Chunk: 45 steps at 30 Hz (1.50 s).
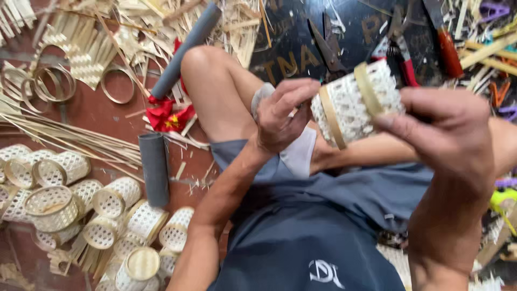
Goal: The person sits on the workshop floor cutting thin bamboo strips with pliers, marking a strip with a marker, and wrapping woven perforated bamboo mesh around cylindrical forms. They press and fit the mesh onto the cylinders and trim the mesh edges with scissors.
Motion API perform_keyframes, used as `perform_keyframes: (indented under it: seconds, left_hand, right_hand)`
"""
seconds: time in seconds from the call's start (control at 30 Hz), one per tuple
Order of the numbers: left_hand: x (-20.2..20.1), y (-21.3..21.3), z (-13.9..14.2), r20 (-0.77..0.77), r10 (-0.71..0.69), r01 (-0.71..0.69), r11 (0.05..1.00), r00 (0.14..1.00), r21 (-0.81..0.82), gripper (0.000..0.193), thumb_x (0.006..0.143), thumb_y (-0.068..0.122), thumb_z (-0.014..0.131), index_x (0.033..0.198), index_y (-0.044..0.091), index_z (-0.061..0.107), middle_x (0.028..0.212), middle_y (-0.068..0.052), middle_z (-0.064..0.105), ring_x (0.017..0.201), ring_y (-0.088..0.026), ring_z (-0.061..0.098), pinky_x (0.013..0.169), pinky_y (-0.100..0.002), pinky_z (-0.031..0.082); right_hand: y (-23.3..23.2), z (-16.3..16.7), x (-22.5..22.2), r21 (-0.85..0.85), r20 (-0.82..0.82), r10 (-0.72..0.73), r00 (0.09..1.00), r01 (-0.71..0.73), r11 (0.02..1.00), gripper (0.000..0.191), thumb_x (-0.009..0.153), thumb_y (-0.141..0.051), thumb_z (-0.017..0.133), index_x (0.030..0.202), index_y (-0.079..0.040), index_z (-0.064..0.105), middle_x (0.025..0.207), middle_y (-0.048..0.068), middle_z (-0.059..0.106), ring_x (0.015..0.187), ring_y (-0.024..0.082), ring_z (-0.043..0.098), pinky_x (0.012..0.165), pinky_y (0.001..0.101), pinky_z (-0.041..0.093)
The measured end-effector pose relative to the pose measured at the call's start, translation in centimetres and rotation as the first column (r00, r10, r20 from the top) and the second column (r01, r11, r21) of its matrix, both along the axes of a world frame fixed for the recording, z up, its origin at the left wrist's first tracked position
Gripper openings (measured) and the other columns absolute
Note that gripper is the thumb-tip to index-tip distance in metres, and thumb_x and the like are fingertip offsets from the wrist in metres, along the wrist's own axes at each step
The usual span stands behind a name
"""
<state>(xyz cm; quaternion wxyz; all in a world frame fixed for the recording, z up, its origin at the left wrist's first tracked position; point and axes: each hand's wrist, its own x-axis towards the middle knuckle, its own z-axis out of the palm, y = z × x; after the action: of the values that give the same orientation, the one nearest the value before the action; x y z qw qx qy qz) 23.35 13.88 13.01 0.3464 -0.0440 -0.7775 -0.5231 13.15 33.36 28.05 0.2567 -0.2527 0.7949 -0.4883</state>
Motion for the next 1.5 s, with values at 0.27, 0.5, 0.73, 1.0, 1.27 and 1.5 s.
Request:
perform_keyframes:
  seconds: [0.27,0.5,0.73,1.0,1.27,1.5]
  left_hand:
    - [1.6,-0.8,4.2,0.049,-0.088,0.093,0.987,0.995,-0.127,0.045,0.079,-0.005,0.089,0.117,0.007,0.066,0.114,-0.011,0.065,0.097,-0.024,0.07,0.08,-0.035,0.06]
    - [1.1,-4.6,8.9,0.205,-0.66,0.684,0.726,0.723,-0.074,0.116,0.077,0.041,0.097,0.159,0.006,0.024,0.16,-0.025,0.03,0.152,-0.043,0.035,0.124,-0.046,0.036]
    - [1.5,-4.3,11.1,0.421,-0.405,0.532,0.81,0.812,-0.246,0.118,0.071,0.04,0.099,0.161,0.004,0.031,0.154,-0.017,0.045,0.138,-0.033,0.051,0.119,-0.04,0.047]
    - [1.9,-4.7,10.2,0.392,-0.409,0.519,0.822,0.824,-0.234,0.115,0.077,0.039,0.103,0.157,0.004,0.029,0.151,-0.017,0.042,0.142,-0.033,0.048,0.122,-0.038,0.046]
    - [2.3,-4.3,10.7,0.382,-0.443,0.525,0.84,0.811,-0.14,0.118,0.07,0.041,0.103,0.155,0.008,0.029,0.156,-0.018,0.036,0.144,-0.033,0.043,0.125,-0.043,0.042]
    - [2.3,-3.9,11.2,0.397,-0.431,0.538,0.815,0.81,-0.214,0.121,0.074,0.045,0.103,0.159,0.005,0.027,0.157,-0.013,0.04,0.144,-0.029,0.046,0.122,-0.038,0.041]
  right_hand:
    - [5.9,-10.3,-2.3,-0.413,0.446,0.168,0.879,0.036,0.91,0.02,0.096,-0.005,0.078,0.103,0.013,0.073,0.083,0.01,0.07,0.073,0.01,0.063,0.065,0.0234,0.048]
    - [4.4,-9.7,-4.5,-0.359,0.236,0.523,0.819,-0.427,0.83,0.033,0.083,-0.009,0.08,0.108,0.01,0.073,0.089,0.012,0.076,0.077,0.015,0.071,0.067,0.0262,0.054]
    - [1.3,-0.5,-1.6,0.04,-0.455,0.363,0.813,-0.388,0.921,0.099,0.063,-0.042,0.082,0.142,0.006,0.049,0.118,0.02,0.068,0.102,0.031,0.064,0.092,0.04,0.049]
    - [1.9,-1.8,0.9,0.087,-0.585,0.327,0.742,-0.343,0.935,0.118,0.053,-0.035,0.095,0.149,0.007,0.039,0.136,0.021,0.06,0.128,0.039,0.058,0.113,0.054,0.042]
    - [1.5,-2.8,0.6,-0.03,-0.566,0.314,0.763,-0.399,0.916,0.106,0.056,-0.03,0.094,0.144,0.007,0.046,0.137,0.023,0.056,0.121,0.039,0.057,0.101,0.0473,0.048]
    - [1.4,-1.7,2.0,0.131,-0.582,0.348,0.734,-0.338,0.932,0.113,0.051,-0.044,0.093,0.143,0.004,0.05,0.132,0.017,0.059,0.117,0.032,0.058,0.096,0.0462,0.04]
